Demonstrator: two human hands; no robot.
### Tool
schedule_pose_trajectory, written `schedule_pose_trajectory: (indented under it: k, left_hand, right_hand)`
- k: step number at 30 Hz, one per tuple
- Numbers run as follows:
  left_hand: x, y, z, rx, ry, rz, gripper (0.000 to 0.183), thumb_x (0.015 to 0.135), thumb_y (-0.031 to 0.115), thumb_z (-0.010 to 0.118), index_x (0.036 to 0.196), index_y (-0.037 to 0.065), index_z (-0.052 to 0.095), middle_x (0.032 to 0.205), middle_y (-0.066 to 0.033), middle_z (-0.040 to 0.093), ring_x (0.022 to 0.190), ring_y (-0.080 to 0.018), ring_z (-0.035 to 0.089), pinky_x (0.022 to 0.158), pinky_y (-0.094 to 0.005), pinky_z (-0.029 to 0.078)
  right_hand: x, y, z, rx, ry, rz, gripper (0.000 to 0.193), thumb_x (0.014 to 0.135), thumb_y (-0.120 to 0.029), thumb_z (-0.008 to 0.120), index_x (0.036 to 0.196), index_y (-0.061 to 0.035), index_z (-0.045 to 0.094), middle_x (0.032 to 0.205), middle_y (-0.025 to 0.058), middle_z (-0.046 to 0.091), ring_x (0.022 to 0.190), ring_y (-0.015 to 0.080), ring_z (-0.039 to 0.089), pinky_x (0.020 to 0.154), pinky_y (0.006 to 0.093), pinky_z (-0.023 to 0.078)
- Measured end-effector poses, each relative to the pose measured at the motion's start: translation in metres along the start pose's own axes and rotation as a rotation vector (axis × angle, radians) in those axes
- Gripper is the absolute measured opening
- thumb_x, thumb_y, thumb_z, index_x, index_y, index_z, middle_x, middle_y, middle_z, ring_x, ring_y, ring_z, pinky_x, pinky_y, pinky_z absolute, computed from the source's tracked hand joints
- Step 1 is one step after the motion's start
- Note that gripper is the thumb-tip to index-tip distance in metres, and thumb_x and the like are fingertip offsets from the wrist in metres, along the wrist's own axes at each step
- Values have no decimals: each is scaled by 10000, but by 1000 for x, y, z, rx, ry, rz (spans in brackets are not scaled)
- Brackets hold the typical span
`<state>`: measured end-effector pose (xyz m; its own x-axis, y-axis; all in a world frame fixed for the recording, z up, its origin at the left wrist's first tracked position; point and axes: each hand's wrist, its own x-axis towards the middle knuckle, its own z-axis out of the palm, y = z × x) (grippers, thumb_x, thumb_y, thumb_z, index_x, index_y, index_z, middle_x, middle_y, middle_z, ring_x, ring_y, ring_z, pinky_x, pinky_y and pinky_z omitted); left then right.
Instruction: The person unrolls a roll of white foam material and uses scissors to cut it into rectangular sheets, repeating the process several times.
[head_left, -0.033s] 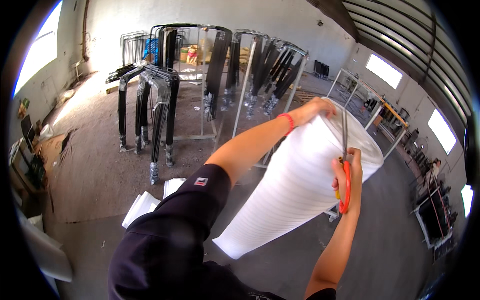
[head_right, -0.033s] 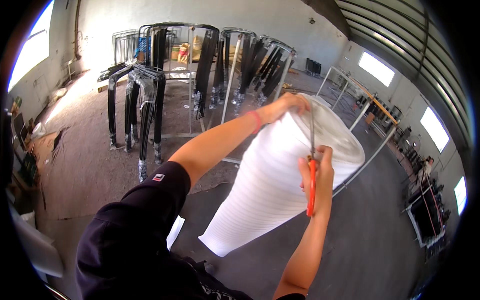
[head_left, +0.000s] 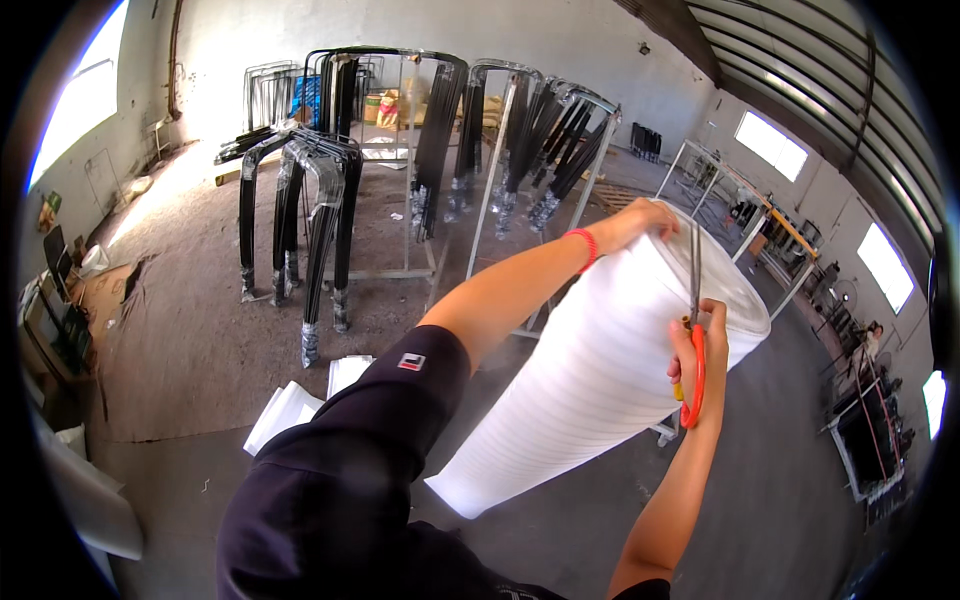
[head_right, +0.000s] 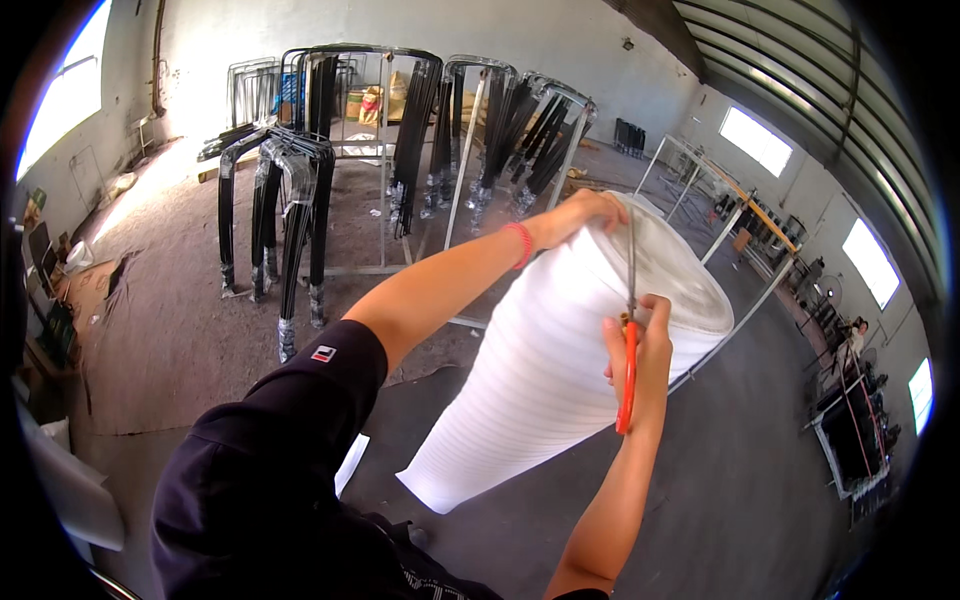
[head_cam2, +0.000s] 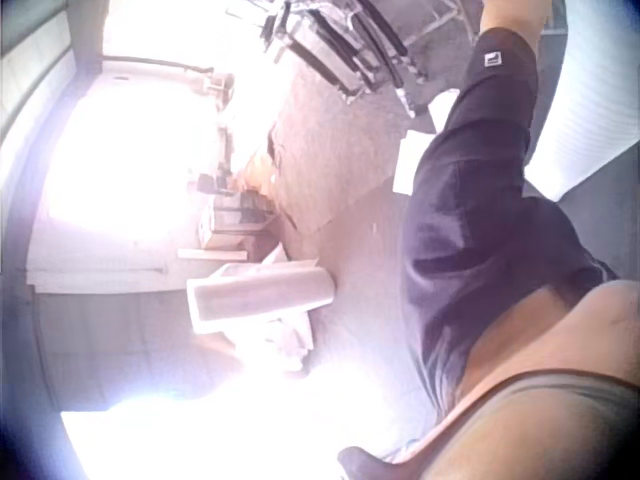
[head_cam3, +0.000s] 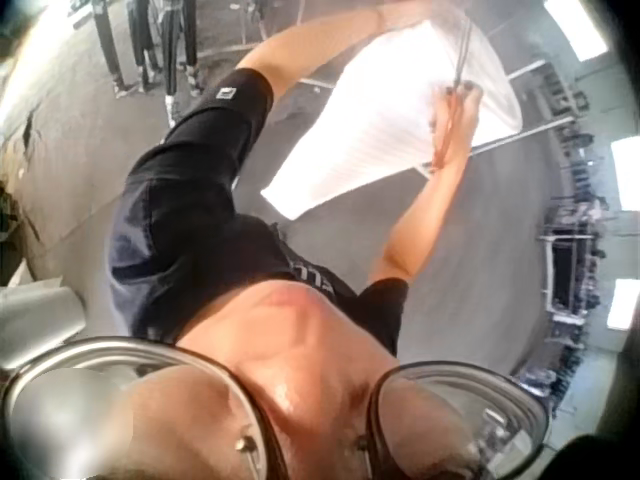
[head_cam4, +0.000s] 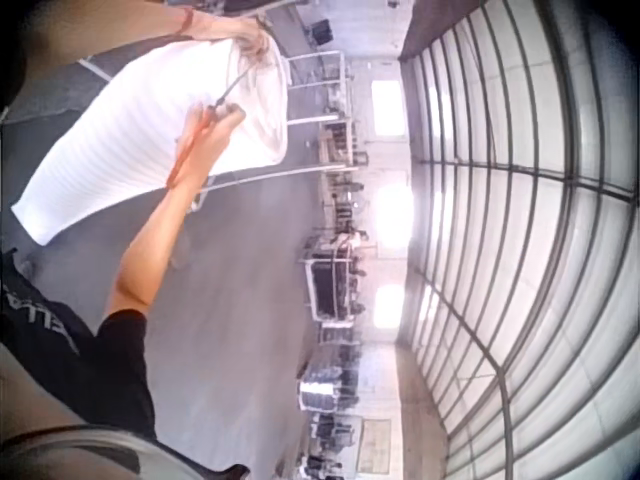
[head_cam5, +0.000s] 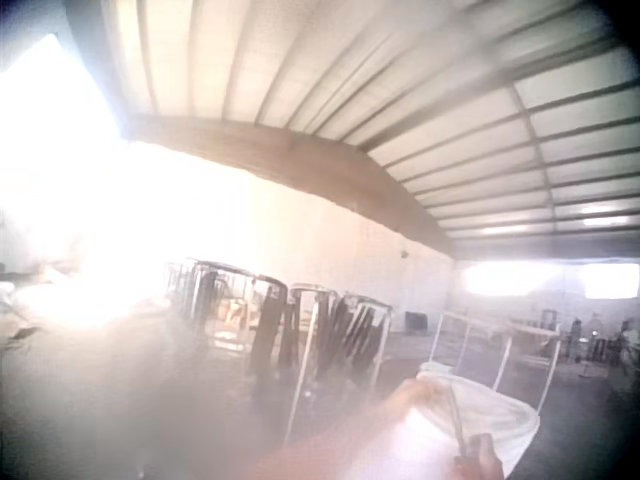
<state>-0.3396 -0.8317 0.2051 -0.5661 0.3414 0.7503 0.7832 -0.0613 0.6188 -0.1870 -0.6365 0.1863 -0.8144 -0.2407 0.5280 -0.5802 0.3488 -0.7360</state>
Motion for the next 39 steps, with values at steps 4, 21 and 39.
schedule_pose_trajectory:
  k: [4,21,39]
  left_hand:
    - [-1,-26,-14,280,77,-19,317,891,301,384,1017,31,494,1042,-85,513,1020,-188,457,894,-301,341]
    - [-112,36,-83,930,263,-103,529,708,109,677,1165,99,412,1155,-121,435,1065,-268,414,897,-341,341]
    - [-143,89,-17,656,301,-208,586,465,245,785,975,105,533,1074,-163,348,1017,-368,410,852,-402,375]
  right_hand:
    - [20,12,5,95,20,66,308,807,-165,547,1033,-41,377,512,-19,395,371,84,374,335,231,297]
    - [108,6,106,-97,-90,-285,531,686,-225,640,1080,29,390,733,235,589,657,341,603,598,389,463]
    - [141,111,-96,368,-100,170,300,803,-204,562,1040,-21,542,810,97,590,568,137,514,513,213,425]
